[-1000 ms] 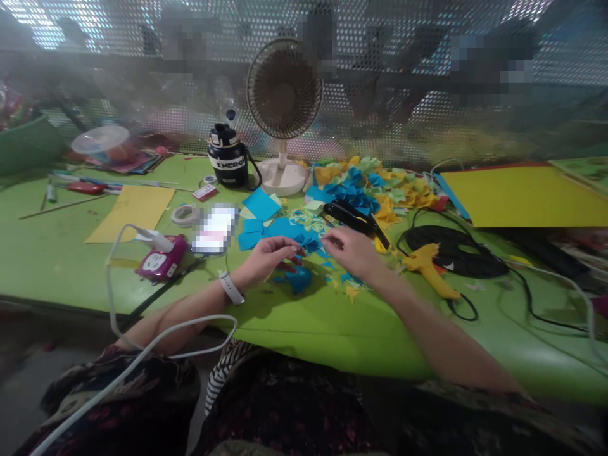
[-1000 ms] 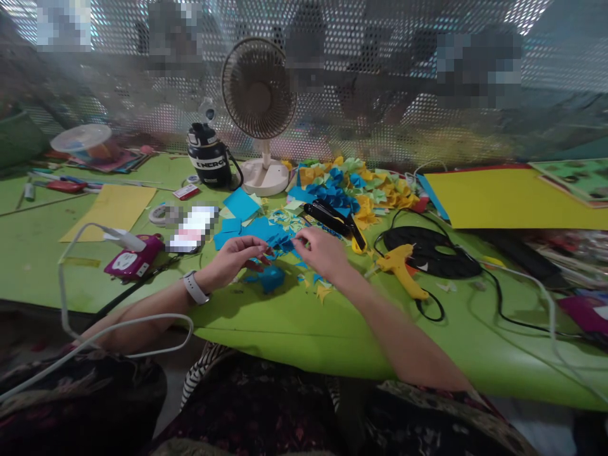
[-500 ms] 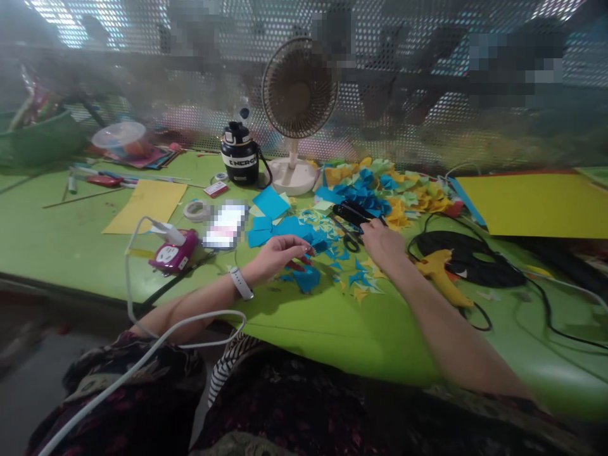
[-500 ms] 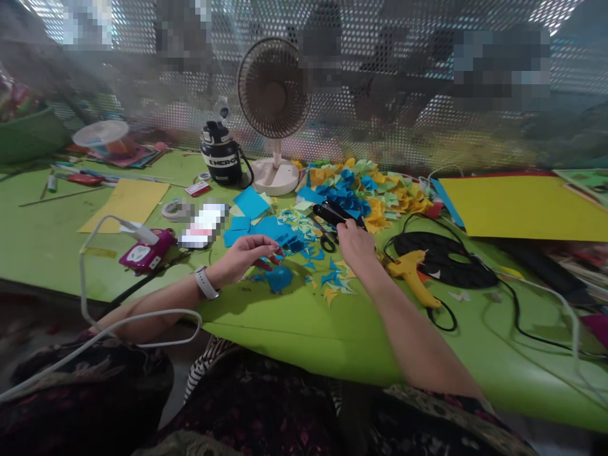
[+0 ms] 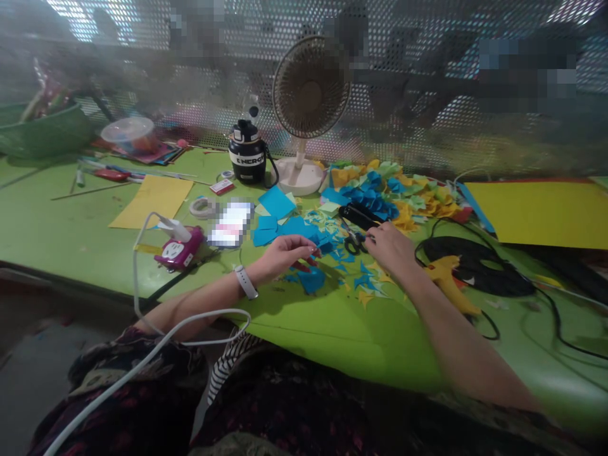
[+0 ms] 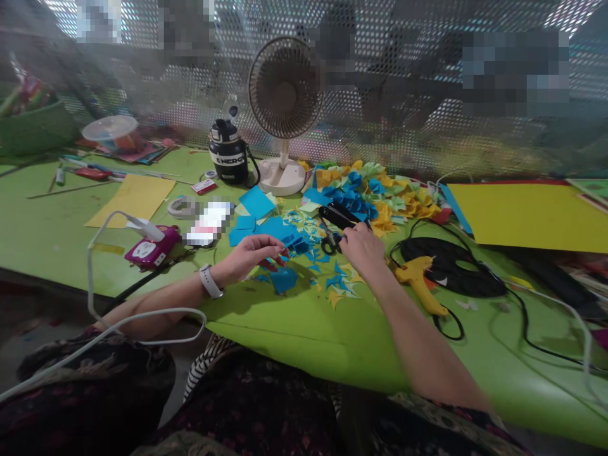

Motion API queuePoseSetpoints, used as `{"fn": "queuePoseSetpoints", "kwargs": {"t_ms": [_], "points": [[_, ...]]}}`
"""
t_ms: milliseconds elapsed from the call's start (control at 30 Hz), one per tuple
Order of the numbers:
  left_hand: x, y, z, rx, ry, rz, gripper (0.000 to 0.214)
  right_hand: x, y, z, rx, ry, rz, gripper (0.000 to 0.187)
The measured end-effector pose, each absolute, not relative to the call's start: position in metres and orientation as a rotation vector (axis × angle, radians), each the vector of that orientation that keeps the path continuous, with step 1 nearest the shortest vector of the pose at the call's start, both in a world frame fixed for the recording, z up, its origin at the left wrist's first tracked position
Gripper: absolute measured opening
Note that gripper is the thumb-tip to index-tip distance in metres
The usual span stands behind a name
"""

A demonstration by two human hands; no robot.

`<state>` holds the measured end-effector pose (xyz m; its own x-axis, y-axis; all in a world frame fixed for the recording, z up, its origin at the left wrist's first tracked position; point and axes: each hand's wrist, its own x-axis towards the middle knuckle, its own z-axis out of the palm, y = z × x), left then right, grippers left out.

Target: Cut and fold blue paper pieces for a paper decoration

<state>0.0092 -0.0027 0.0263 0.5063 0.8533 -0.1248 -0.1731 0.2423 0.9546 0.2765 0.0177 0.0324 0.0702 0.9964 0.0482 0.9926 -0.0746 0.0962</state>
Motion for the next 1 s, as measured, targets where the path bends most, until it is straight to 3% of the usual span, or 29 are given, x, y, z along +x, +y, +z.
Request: {"fn": "queuePoseSetpoints", "kwargs": {"t_ms": [267,633,800,1000], "points": [[0.01,-0.002,0.026,1.092,0.776,0.817,0.017,0.275,0.014,0.042,2.103,2.089,0.139,0.034],[0.008,-0.002,0.027,1.088,0.788,0.875,0.024,0.285,0.018,0.044,2.451,2.191,0.092,0.02],[0.009,0.0,0.027,1.062,0.796,0.915,0.024,0.271,0.004,0.054,2.662,2.756,-0.35,0.02],[0.009,0.001,0.028,1.066,0.751,0.973,0.028,0.231,-0.028,0.054,2.013,3.142,-0.74,0.019]]}}
